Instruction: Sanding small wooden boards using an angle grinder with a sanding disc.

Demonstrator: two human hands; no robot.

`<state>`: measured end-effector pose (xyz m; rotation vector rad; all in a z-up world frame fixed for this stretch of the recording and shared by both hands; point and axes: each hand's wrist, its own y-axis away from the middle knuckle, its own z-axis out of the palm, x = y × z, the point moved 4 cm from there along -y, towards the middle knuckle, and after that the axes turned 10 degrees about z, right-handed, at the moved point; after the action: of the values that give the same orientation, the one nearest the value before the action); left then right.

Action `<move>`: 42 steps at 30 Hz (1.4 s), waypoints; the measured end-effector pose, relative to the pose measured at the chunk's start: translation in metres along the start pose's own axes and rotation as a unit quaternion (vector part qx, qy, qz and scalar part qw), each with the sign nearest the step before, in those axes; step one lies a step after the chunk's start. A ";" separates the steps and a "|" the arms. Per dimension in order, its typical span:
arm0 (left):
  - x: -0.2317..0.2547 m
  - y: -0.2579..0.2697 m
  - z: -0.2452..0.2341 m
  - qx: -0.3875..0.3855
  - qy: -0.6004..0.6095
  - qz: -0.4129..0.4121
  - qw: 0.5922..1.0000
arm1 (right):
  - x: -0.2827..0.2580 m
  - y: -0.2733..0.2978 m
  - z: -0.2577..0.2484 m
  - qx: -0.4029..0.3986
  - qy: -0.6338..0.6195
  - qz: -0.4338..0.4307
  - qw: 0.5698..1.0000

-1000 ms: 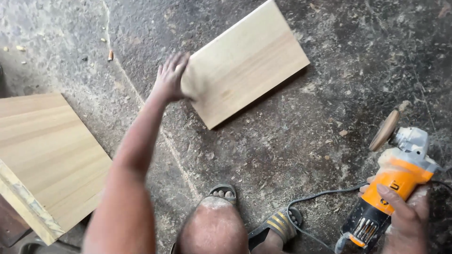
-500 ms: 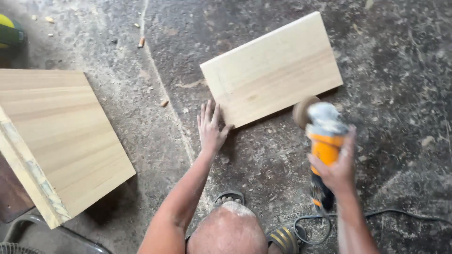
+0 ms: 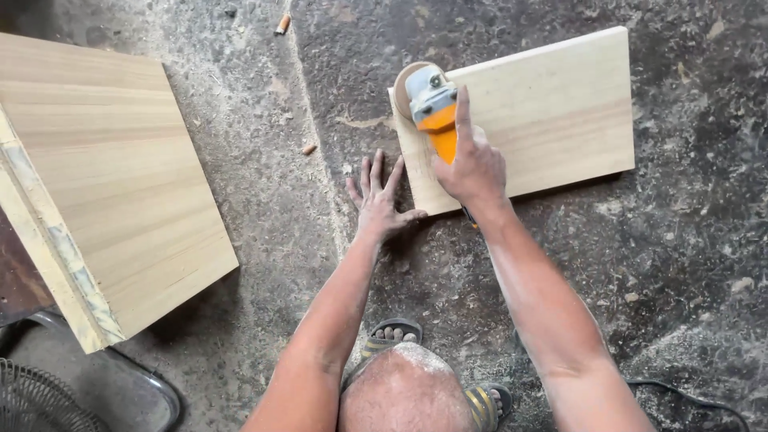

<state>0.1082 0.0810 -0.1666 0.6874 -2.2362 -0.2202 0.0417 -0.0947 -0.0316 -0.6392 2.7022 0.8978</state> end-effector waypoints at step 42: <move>0.002 -0.008 -0.003 0.002 0.017 -0.015 1.000 | 0.012 0.042 0.019 0.062 -0.001 -0.063 0.996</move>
<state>0.1126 0.0739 -0.1660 0.7222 -2.1958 -0.2177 0.0128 -0.0569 -0.0295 -0.7718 2.6558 0.6926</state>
